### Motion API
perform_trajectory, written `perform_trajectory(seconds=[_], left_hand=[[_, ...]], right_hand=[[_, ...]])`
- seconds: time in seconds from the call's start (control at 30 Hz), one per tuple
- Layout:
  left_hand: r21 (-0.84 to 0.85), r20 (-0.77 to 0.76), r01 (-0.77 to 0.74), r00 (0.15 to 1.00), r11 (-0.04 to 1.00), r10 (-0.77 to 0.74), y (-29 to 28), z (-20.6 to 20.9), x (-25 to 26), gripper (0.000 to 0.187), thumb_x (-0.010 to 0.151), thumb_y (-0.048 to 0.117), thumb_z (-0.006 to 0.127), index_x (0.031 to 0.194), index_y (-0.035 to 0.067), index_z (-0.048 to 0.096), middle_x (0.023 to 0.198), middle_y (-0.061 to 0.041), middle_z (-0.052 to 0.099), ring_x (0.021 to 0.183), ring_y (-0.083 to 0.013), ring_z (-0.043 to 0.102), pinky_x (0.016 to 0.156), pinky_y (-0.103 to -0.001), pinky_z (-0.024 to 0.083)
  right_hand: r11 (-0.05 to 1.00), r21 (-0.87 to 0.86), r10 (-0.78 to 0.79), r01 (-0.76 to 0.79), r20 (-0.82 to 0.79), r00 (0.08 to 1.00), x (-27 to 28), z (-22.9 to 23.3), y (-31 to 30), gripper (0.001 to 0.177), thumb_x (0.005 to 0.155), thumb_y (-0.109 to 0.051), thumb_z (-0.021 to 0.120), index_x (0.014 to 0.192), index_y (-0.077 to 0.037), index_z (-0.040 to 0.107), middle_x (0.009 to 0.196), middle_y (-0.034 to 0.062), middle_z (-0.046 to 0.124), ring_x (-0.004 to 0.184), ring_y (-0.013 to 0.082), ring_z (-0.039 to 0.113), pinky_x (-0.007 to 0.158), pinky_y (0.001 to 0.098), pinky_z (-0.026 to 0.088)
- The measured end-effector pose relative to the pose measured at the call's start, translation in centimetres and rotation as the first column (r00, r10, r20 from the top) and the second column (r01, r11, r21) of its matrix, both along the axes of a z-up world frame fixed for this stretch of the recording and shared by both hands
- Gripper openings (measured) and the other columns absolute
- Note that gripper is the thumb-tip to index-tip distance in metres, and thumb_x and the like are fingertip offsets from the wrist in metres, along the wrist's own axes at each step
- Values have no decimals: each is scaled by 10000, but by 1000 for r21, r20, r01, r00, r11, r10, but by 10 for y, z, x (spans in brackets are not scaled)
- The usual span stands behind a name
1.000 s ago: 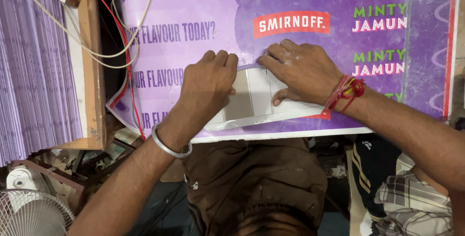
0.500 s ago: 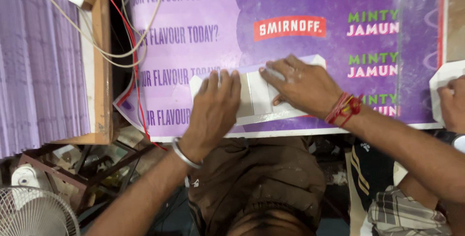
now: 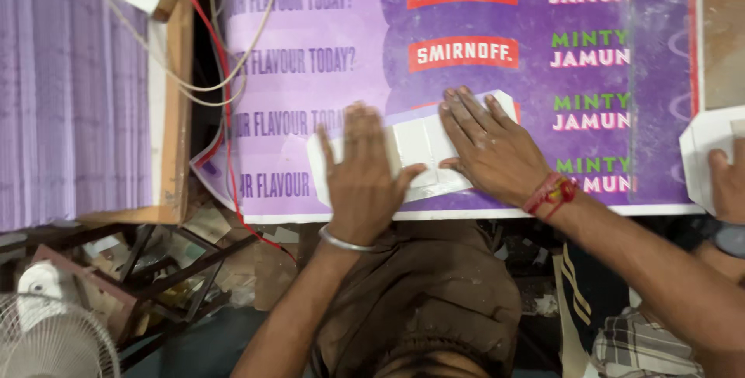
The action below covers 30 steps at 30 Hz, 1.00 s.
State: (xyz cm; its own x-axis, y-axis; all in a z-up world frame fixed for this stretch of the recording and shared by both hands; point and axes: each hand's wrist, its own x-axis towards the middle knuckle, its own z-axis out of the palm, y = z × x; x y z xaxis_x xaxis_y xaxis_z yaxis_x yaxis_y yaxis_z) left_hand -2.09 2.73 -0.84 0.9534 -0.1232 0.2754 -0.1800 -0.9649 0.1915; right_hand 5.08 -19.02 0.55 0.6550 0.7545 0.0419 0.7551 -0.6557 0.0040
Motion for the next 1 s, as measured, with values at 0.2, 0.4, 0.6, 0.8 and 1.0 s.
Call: perform_trajectory(seconds=[0.2,0.4,0.6,0.8,1.0], left_hand=[[110,-67,-223,971,969,231,15,6,-5,994,902,658,531,1403,-195,428,1486,-394,401,1446,-471,324,1174,-630,124],[-210,32,174,985,962,-171,-42,5,11,714,997,421,571,1435,-140,511,1501,-347,495,1460,-448,406,1236,-570,204],[-591,2,85,995,802,-104,14,36,-53,270,984,172,683,1220,41,696,1170,-157,774,1131,-296,715,1150,-547,436],[-955,-256,-288,924,76,282,7,18,-99,396,945,91,795,1224,-4,530,1031,-202,668,988,-274,713,909,-405,582],[-949,128,111,991,296,40,8,35,-8,978,781,79,917,1520,1,281,1471,-322,510,1404,-360,506,1189,-461,397]], right_hand=[[982,-145,-118,119,18,993,-9,4,8,769,959,-552,480,1453,36,442,1505,286,448,1365,427,438,1085,551,402],[975,-188,-113,120,44,993,2,25,12,750,802,-504,714,1395,-84,527,1351,121,615,1190,291,622,1043,527,486],[980,-194,-102,41,-316,943,61,31,33,853,617,-620,844,1289,-150,605,1158,110,663,1112,285,626,952,454,507],[984,159,44,79,-650,759,94,43,7,356,903,-453,703,1104,-159,721,1007,63,746,954,200,688,843,393,572],[461,698,237,548,-692,682,58,47,-24,358,1013,-311,745,1181,-32,596,1048,113,711,959,155,690,806,307,593]])
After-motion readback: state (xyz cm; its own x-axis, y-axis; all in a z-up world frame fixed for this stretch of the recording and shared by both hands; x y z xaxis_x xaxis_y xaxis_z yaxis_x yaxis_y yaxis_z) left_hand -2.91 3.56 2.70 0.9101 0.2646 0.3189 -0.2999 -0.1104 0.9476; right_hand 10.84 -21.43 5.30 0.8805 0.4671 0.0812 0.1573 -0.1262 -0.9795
